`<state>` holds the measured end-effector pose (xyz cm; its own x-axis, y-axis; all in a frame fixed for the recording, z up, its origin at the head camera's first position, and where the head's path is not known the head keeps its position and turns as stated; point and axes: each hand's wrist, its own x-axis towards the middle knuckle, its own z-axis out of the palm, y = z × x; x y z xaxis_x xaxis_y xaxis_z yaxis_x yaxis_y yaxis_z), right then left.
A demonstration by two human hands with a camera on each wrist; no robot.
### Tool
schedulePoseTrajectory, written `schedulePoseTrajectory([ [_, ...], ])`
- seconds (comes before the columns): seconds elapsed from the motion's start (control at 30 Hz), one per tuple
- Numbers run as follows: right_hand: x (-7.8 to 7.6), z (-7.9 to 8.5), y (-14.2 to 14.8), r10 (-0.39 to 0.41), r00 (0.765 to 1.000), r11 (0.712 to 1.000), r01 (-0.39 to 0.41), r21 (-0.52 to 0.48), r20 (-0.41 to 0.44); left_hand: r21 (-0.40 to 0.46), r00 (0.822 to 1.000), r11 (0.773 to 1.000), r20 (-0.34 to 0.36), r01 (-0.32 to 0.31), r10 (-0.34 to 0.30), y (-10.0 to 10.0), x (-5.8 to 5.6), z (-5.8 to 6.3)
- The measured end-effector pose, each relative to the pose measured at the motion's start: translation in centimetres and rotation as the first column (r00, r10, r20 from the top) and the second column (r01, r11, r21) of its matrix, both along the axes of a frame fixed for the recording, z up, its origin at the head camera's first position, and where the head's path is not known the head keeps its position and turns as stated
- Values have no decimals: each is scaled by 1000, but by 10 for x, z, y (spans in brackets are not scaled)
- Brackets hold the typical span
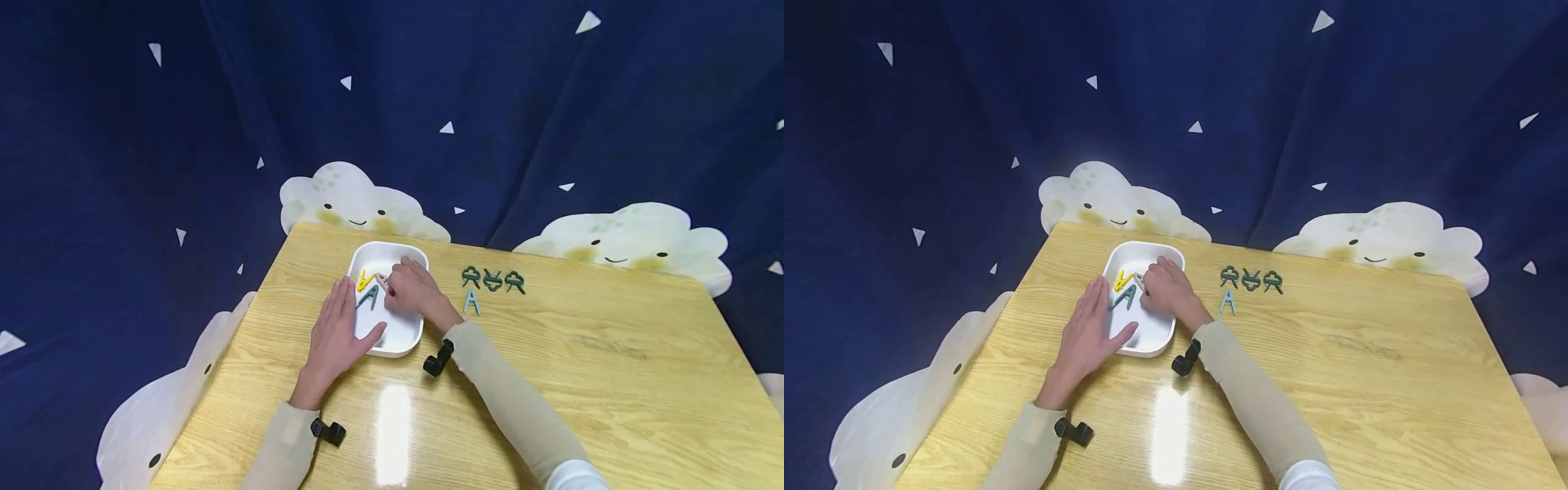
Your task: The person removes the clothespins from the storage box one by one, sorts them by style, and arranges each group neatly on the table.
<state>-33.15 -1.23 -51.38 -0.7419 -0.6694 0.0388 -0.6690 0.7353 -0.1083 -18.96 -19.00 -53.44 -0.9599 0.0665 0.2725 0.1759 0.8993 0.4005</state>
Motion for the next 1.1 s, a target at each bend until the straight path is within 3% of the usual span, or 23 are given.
schedulePoseTrajectory([
  [0.2,3,5,3,73,996,997,-72,-11,45,-16,1000,1000,16,-1,1,-1,-2,1],
  [0.4,16,9,9,188,972,982,-181,-58,142,-15,1000,1000,2,11,-11,0,2,-3],
  [0.53,20,9,11,128,986,990,-122,-70,104,-22,1000,1000,0,10,-10,1,4,-5],
  [0.67,16,7,13,37,997,999,-37,-1,67,-19,1000,1000,17,5,-5,2,5,-3],
  [1.1,11,8,10,54,998,996,-56,74,27,-23,1000,1000,-1,2,-2,2,2,-1],
])
